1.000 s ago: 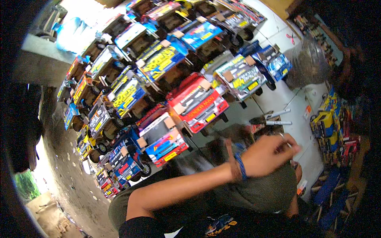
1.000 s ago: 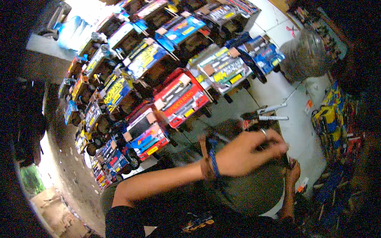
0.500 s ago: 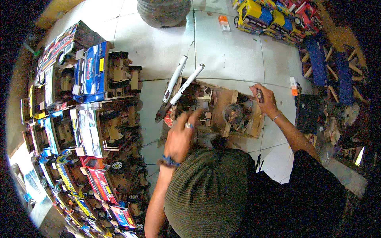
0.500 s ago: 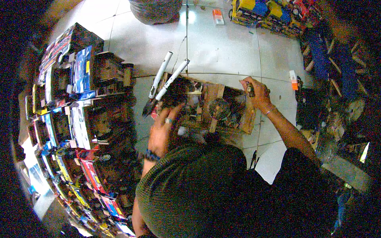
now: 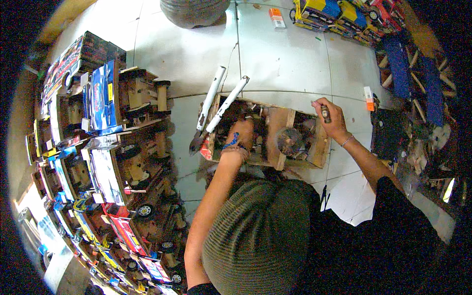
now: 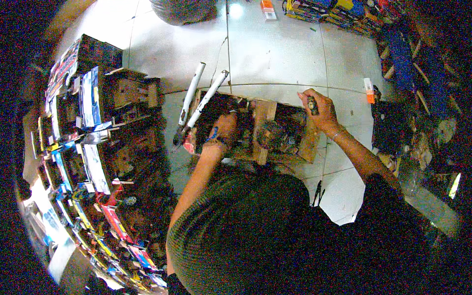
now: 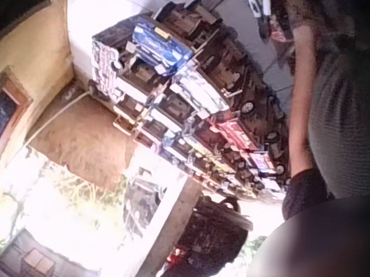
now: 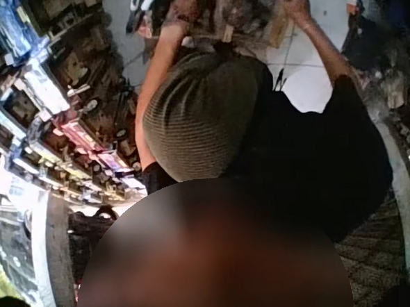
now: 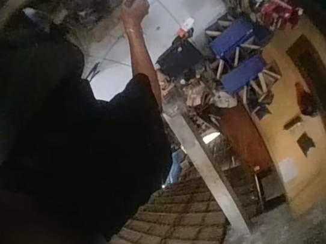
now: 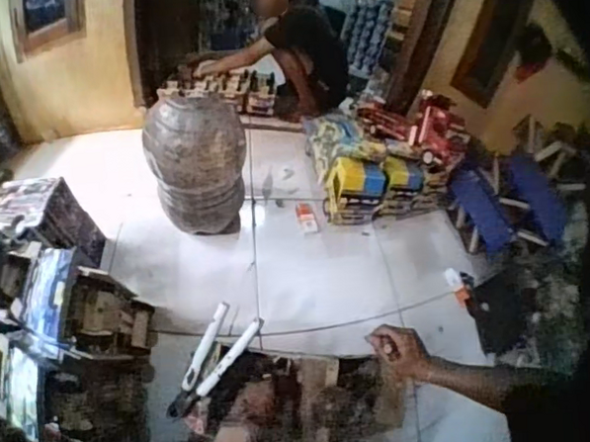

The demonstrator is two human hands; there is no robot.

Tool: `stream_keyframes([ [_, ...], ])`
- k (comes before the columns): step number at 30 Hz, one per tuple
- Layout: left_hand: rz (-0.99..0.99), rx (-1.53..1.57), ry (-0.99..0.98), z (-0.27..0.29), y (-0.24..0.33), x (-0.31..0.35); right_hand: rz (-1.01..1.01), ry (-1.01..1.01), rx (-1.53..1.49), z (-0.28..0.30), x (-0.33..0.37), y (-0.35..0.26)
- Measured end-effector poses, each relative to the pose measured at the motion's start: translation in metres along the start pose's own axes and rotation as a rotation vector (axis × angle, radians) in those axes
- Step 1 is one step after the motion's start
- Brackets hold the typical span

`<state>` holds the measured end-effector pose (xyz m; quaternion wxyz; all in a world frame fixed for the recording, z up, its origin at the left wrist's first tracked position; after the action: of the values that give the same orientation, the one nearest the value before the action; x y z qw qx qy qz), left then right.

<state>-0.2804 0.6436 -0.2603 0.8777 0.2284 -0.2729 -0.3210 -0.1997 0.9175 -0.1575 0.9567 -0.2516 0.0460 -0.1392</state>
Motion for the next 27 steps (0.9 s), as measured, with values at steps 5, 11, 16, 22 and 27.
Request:
stream_keyframes([
  [5, 0.014, 0.188, 0.146, 0.007, 0.000, 0.008, 0.010, 0.004, -0.103, 0.001, -0.002, -0.005],
  [11, 0.042, 0.196, 0.140, 0.015, 0.024, -0.005, -0.073, -0.052, -0.047, -0.001, 0.000, -0.001],
  [16, 0.002, 0.227, 0.061, 0.007, 0.021, -0.012, -0.001, -0.048, -0.031, 0.000, -0.001, 0.000],
  [22, -0.091, 0.793, 0.172, 0.001, 0.012, -0.005, 0.040, -0.029, -0.046, 0.000, 0.000, 0.001],
  [27, 0.024, 0.799, 0.081, -0.003, 0.008, -0.009, 0.062, -0.020, -0.059, 0.001, -0.003, -0.004],
])
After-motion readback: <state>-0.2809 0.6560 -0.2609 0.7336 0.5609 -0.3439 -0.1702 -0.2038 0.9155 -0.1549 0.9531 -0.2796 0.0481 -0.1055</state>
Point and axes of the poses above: each hand's wrist, its own x-axis away from the middle knuckle, its own z-axis out of the back of the hand, y = z × x, the point moved 3 cm from there along -x, towards the middle knuckle, and after that the axes turned 5 degrees about y, right-handed, at the moved point
